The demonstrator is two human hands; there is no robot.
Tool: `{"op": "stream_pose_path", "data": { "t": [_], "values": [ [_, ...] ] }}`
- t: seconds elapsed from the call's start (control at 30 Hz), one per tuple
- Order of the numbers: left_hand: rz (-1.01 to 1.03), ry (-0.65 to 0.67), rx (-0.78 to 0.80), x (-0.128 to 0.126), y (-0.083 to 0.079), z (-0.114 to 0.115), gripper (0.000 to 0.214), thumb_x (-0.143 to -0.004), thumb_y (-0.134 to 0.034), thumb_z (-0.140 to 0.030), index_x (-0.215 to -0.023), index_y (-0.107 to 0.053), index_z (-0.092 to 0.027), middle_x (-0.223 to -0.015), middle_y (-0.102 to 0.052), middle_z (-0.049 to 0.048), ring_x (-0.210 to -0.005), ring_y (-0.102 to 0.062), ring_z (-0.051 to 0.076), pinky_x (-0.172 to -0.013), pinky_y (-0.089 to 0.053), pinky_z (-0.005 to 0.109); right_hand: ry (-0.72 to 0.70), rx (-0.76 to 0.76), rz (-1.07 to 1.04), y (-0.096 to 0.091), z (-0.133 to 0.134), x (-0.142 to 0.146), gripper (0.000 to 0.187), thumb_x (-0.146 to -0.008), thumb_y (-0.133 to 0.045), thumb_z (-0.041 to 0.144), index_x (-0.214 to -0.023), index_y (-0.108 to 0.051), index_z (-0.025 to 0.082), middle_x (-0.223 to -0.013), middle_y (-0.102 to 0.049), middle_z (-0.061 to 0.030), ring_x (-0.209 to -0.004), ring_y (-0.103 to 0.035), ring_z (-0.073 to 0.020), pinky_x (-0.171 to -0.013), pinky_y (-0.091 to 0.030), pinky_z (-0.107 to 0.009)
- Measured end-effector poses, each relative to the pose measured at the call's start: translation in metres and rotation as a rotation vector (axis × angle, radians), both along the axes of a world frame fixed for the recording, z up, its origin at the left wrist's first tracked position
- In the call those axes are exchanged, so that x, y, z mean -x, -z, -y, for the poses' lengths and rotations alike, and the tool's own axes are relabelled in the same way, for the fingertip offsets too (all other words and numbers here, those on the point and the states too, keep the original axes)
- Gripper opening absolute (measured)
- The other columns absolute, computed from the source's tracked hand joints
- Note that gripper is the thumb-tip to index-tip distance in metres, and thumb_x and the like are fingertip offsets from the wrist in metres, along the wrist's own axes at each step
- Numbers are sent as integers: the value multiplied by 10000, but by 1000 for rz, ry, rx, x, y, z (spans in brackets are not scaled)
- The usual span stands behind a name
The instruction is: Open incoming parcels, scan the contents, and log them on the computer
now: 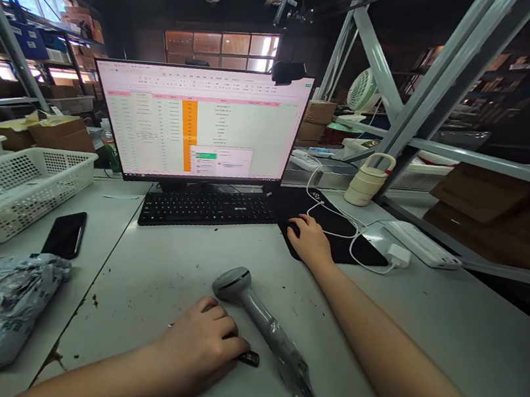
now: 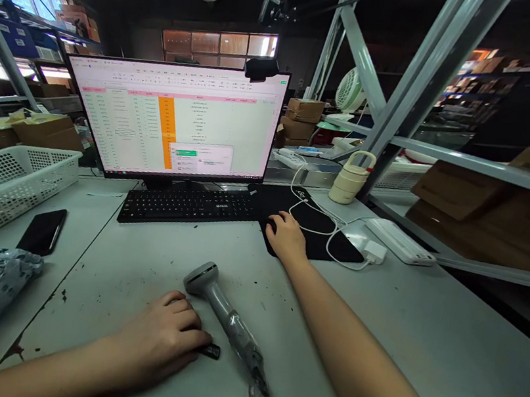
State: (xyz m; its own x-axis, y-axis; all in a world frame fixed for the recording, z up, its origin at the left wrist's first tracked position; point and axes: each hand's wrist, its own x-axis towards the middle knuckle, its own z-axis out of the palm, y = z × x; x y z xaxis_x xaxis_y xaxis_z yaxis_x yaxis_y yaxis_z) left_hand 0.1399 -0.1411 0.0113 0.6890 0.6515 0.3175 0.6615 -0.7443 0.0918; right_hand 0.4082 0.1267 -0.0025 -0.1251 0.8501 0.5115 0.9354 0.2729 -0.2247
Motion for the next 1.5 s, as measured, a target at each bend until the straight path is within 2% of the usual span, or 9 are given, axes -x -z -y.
{"op": "stream_pose_path", "data": {
  "t": [0.17,0.3,0.5,0.87,1.17,1.5],
  "values": [
    [-12,1,16,0,1,0,190,-968,-616,-278,-1153,-661,-264,-927,-656,1,-883,-562,204,-909,-382,383,-35,-40,-4,3,-2,-1,322,-928,-566,298,-1175,-743,192,-1379,-607,-151,-1197,-610,-322,-973,-538,-461],
    [-3,0,16,0,2,0,193,-985,-595,-275,-1164,-664,-264,-939,-658,4,-893,-565,201,-926,-384,384,-38,-16,-11,2,-2,-1,336,-930,-555,315,-1185,-734,189,-1389,-598,-155,-1201,-604,-329,-950,-546,-460],
    [-1,10,34,1,1,-1,216,-978,-600,-260,-1183,-669,-259,-938,-661,11,-898,-575,197,-927,-389,385,-18,-5,-5,-1,1,1,428,-926,-535,313,-1314,-660,183,-1391,-599,-148,-1195,-597,-326,-964,-531,-459],
    [1,13,6,1,6,-1,225,-994,-583,-280,-1199,-674,-262,-919,-653,21,-902,-581,193,-934,-380,380,-3,2,16,0,0,-1,354,-941,-521,326,-1208,-713,197,-1392,-593,-148,-1179,-599,-321,-950,-524,-450],
    [6,15,38,1,1,0,235,-1000,-573,-284,-1214,-666,-255,-943,-668,26,-921,-591,203,-952,-390,400,-2,-28,29,1,0,-1,336,-913,-524,315,-1163,-725,214,-1376,-609,-127,-1122,-603,-314,-910,-527,-447],
    [-22,4,42,0,-3,1,204,-1000,-569,-271,-1175,-671,-249,-937,-666,26,-907,-595,199,-935,-404,387,9,10,31,-3,4,0,352,-915,-515,315,-1178,-719,200,-1386,-605,-129,-1137,-590,-324,-924,-529,-459]
  ]
}}
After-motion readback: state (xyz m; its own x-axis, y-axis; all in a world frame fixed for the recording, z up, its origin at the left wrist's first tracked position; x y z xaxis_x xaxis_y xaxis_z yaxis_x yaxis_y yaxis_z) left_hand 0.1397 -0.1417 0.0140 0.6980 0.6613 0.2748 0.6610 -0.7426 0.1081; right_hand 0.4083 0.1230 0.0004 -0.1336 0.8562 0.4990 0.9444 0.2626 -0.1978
